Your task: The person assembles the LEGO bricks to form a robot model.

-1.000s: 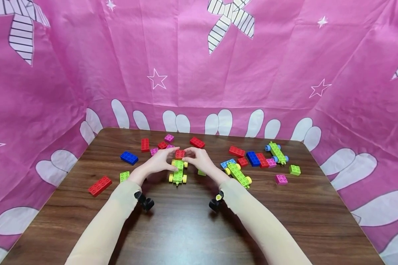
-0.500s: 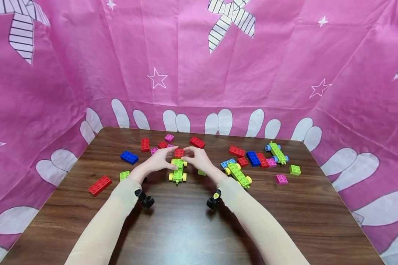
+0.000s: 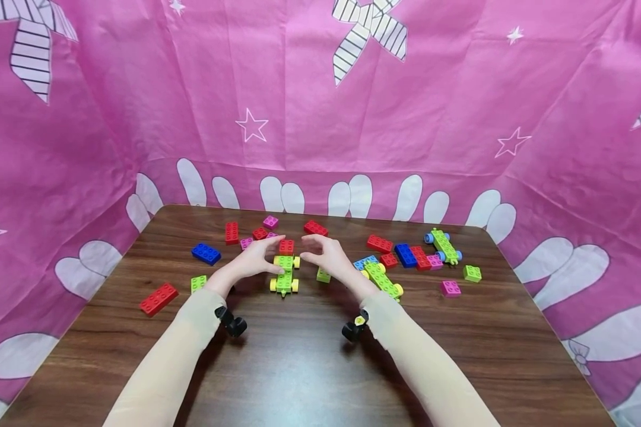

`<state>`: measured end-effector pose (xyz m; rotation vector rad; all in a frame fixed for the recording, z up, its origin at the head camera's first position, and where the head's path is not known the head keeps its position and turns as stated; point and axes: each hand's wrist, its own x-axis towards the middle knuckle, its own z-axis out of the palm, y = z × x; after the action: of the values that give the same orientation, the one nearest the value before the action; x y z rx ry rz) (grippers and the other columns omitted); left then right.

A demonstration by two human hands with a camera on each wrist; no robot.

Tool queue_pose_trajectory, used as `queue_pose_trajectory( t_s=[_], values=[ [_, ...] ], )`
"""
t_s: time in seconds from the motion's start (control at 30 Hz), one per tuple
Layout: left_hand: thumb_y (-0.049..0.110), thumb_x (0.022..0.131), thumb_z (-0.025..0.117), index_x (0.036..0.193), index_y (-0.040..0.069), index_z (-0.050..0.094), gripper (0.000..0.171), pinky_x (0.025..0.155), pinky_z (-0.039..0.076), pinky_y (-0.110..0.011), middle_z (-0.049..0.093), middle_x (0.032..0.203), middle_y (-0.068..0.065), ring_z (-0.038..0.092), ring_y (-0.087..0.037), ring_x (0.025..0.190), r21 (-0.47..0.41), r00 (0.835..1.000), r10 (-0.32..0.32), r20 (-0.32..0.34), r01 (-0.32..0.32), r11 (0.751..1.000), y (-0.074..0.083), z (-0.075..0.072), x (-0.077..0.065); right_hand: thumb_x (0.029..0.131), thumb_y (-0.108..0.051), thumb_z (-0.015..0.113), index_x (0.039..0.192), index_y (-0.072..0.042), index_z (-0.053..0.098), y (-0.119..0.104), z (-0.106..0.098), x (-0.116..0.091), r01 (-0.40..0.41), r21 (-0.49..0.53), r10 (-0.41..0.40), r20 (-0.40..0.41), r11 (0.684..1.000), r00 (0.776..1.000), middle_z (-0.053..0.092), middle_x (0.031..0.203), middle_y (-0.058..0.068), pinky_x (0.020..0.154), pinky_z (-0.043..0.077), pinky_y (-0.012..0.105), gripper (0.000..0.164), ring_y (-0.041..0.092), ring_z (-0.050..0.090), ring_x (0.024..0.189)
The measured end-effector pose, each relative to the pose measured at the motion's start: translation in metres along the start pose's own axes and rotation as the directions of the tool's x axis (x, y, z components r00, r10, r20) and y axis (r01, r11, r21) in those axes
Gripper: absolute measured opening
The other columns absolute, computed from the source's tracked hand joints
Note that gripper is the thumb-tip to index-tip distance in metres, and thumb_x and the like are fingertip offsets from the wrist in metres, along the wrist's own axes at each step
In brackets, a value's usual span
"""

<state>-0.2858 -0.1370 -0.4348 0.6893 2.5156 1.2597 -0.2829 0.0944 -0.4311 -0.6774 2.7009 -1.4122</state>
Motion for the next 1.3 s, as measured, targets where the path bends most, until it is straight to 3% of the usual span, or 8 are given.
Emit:
queue_pose_trajectory(
  t_s=[0.27, 0.43, 0.63, 0.77, 1.07, 1.3],
  values=[
    [0.018, 0.079, 0.08, 0.149, 0.001, 0.03, 0.087, 0.108, 0.036, -0.053, 0.036, 0.151, -0.021, 0.041, -0.039, 0.134, 0.047, 1.0, 0.015, -0.019, -0.014, 0.999, 0.003, 0.001, -0.003, 0.088, -0.014, 0.07, 0.124, 0.002, 0.06, -0.003, -0.023, -0.015, 0.049, 0.012, -0.048, -0.064, 0.999, 0.997, 0.065, 0.122, 0.015, 0.094, 0.051, 0.042, 0.041, 0.028, 0.063, 0.111],
    [0.018, 0.08, 0.079, 0.147, 0.0, 0.033, 0.084, 0.108, 0.036, -0.054, 0.039, 0.149, -0.021, 0.042, -0.04, 0.133, 0.069, 0.998, 0.039, -0.045, -0.036, 0.997, 0.002, 0.003, -0.003, 0.087, -0.015, 0.072, 0.122, -0.002, 0.062, -0.002, -0.039, -0.028, 0.082, 0.018, -0.079, -0.119, 0.996, 0.99, 0.066, 0.119, 0.014, 0.094, 0.051, 0.042, 0.039, 0.027, 0.064, 0.109],
    [0.018, 0.08, 0.078, 0.146, 0.0, 0.035, 0.081, 0.107, 0.037, -0.053, 0.04, 0.148, -0.021, 0.043, -0.041, 0.132, 0.047, 0.996, 0.053, -0.065, -0.05, 0.998, 0.002, 0.004, -0.002, 0.086, -0.015, 0.073, 0.123, -0.003, 0.061, -0.006, -0.061, -0.048, 0.104, 0.034, -0.099, -0.136, 0.994, 0.986, 0.065, 0.122, 0.016, 0.097, 0.048, 0.049, 0.041, 0.032, 0.061, 0.113],
    [0.017, 0.08, 0.078, 0.146, -0.001, 0.035, 0.08, 0.107, 0.037, -0.053, 0.04, 0.148, -0.022, 0.043, -0.041, 0.131, 0.032, 0.996, 0.057, -0.067, -0.055, 0.998, 0.003, 0.003, -0.003, 0.086, -0.017, 0.073, 0.127, -0.008, 0.06, 0.006, -0.075, -0.057, 0.131, -0.013, -0.131, -0.135, 0.991, 0.982, 0.062, 0.127, 0.016, 0.098, 0.046, 0.052, 0.044, 0.03, 0.058, 0.119],
    [0.017, 0.08, 0.079, 0.145, -0.001, 0.036, 0.08, 0.108, 0.036, -0.053, 0.041, 0.147, -0.022, 0.044, -0.041, 0.131, 0.019, 0.997, 0.051, -0.06, -0.05, 0.999, 0.003, 0.001, -0.003, 0.085, -0.022, 0.075, 0.14, -0.008, 0.049, 0.031, -0.107, -0.08, 0.087, -0.097, -0.088, -0.006, 0.991, 0.996, 0.051, 0.142, 0.013, 0.105, 0.038, 0.056, 0.062, 0.034, 0.047, 0.13],
    [0.019, 0.081, 0.078, 0.145, 0.0, 0.037, 0.079, 0.107, 0.037, -0.054, 0.042, 0.147, -0.022, 0.043, -0.041, 0.131, 0.022, 0.997, 0.047, -0.056, -0.046, 0.999, 0.001, 0.0, -0.004, 0.078, -0.019, 0.08, 0.145, -0.01, 0.04, 0.054, -0.13, -0.094, 0.061, -0.167, -0.038, 0.136, 0.984, 0.99, 0.041, 0.149, 0.01, 0.102, 0.037, 0.062, 0.078, 0.033, 0.037, 0.137]
  ],
)
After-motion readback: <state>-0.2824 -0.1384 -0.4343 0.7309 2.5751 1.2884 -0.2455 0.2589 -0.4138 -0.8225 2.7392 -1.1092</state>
